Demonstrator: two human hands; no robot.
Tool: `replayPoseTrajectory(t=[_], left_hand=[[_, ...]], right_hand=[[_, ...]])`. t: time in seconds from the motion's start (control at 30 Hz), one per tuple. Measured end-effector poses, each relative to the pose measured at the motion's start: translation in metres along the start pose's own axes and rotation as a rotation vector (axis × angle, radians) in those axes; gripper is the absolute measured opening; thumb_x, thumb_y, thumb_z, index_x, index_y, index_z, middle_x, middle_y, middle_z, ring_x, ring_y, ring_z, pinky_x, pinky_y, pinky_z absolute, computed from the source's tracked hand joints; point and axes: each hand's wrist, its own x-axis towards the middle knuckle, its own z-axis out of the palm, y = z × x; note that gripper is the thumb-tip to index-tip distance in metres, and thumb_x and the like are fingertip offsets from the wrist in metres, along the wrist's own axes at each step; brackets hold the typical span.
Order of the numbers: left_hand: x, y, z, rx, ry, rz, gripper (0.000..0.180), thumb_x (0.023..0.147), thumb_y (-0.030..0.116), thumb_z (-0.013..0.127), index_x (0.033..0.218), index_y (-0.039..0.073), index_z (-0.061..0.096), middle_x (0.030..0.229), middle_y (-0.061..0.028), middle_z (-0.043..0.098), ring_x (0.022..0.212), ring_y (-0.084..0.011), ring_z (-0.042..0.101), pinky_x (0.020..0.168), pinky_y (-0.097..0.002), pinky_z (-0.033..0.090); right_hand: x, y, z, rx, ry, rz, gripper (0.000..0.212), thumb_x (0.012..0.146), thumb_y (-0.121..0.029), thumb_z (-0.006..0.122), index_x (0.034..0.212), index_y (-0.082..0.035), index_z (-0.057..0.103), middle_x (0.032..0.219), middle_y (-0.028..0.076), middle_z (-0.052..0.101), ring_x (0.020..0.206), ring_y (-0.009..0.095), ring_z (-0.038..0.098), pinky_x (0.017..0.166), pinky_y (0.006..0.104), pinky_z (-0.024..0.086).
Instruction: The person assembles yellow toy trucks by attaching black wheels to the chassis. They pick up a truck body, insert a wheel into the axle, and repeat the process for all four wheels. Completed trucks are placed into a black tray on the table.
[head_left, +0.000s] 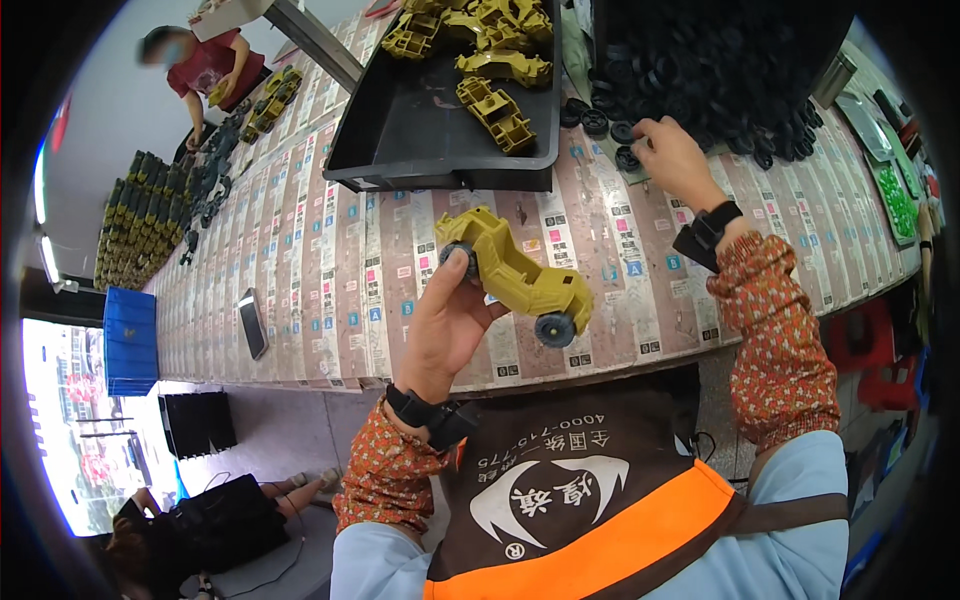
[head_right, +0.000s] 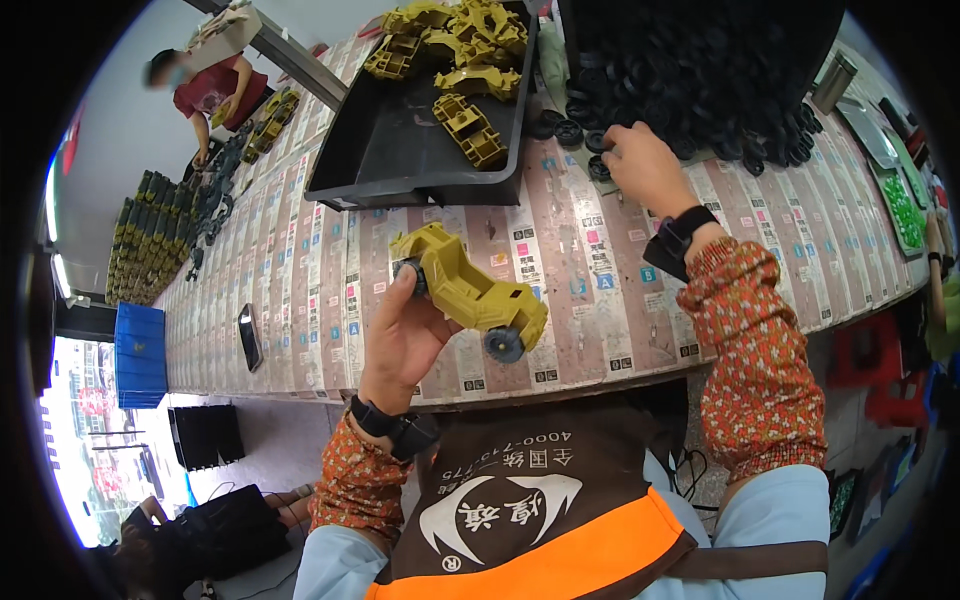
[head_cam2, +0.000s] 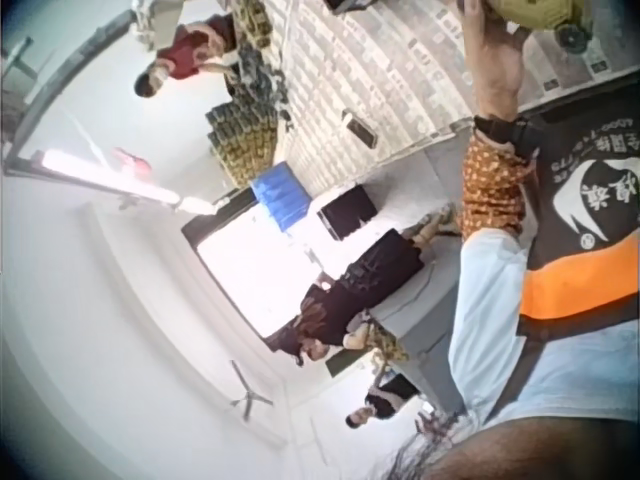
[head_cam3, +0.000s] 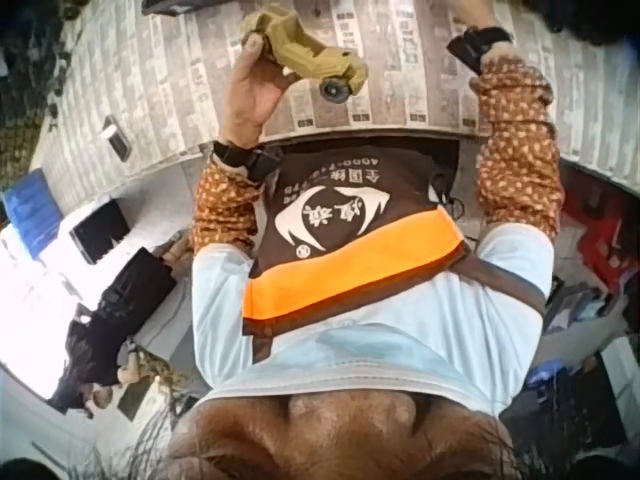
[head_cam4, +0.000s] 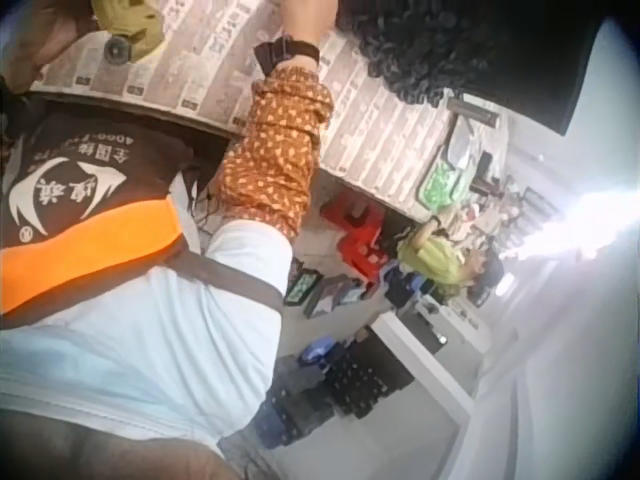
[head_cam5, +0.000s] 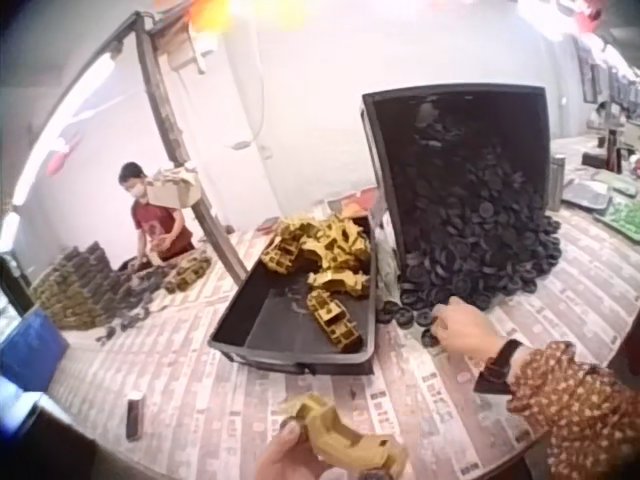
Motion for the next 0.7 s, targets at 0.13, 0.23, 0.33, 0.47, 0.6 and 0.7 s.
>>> replayPoseTrajectory(t=[0.13, 0.23, 0.33, 0.47, 0.6, 0.7], left_hand=[[-0.004, 0.002, 0.001, -0.129, -0.002, -0.011, 0.056, 0.106, 0.042, 0.053, 0.151, 0.010, 0.043, 0.147, -0.0153, 0.053, 0.132, -0.0316, 0.055, 0.114, -0.0583, 0.042], [-0.001, 0.003, 0.001, -0.176, -0.137, -0.081, 0.061, 0.107, 0.049, 0.045, 0.153, 0.011, 0.041, 0.148, -0.0171, 0.051, 0.135, -0.0350, 0.053, 0.111, -0.0604, 0.042], [0.003, -0.007, -0.003, -0.140, -0.036, -0.062, 0.062, 0.107, 0.054, 0.043, 0.151, 0.010, 0.043, 0.145, -0.0186, 0.054, 0.129, -0.0344, 0.058, 0.110, -0.0610, 0.045], [-0.002, -0.010, 0.004, -0.117, 0.015, -0.120, 0.061, 0.106, 0.055, 0.045, 0.146, 0.009, 0.049, 0.141, -0.0182, 0.057, 0.115, -0.0267, 0.065, 0.096, -0.0536, 0.059], [-0.010, -0.013, 0.016, 0.133, -0.004, -0.162, 0.058, 0.105, 0.052, 0.049, 0.143, 0.008, 0.050, 0.125, -0.0167, 0.064, 0.107, -0.0299, 0.070, 0.091, -0.0471, 0.061], [-0.016, -0.017, 0.030, 0.106, 0.072, -0.168, 0.060, 0.104, 0.052, 0.050, 0.142, 0.007, 0.050, 0.120, -0.0176, 0.064, 0.099, -0.0323, 0.072, 0.090, -0.0424, 0.061]], right_hand=[[-0.001, -0.007, 0.013, -0.080, -0.038, -0.077, 0.031, 0.084, -0.008, 0.070, 0.113, -0.003, 0.062, 0.112, 0.023, 0.061, 0.105, 0.043, 0.064, 0.087, 0.0497, 0.053], [-0.006, -0.007, 0.020, -0.116, 0.049, -0.201, 0.034, 0.081, -0.003, 0.067, 0.110, 0.002, 0.051, 0.102, 0.022, 0.064, 0.102, 0.042, 0.065, 0.084, 0.0516, 0.053], [-0.018, -0.019, 0.014, 0.043, -0.002, -0.194, 0.034, 0.083, -0.003, 0.067, 0.115, 0.001, 0.055, 0.094, 0.022, 0.069, 0.095, 0.042, 0.068, 0.081, 0.0506, 0.053], [-0.060, -0.070, -0.004, 0.563, -0.198, -0.048, 0.032, 0.089, -0.002, 0.069, 0.120, 0.000, 0.061, 0.090, 0.010, 0.072, 0.074, 0.019, 0.066, 0.067, 0.0336, 0.053], [-0.097, -0.123, -0.015, 0.848, -0.302, 0.125, 0.021, 0.091, -0.008, 0.069, 0.109, 0.000, 0.063, 0.086, 0.011, 0.070, 0.075, 0.017, 0.066, 0.069, 0.0319, 0.053], [-0.109, -0.131, 0.001, 0.954, -0.332, 0.219, 0.022, 0.096, -0.005, 0.065, 0.116, 0.002, 0.058, 0.082, 0.003, 0.065, 0.072, 0.007, 0.062, 0.060, 0.0235, 0.054]])
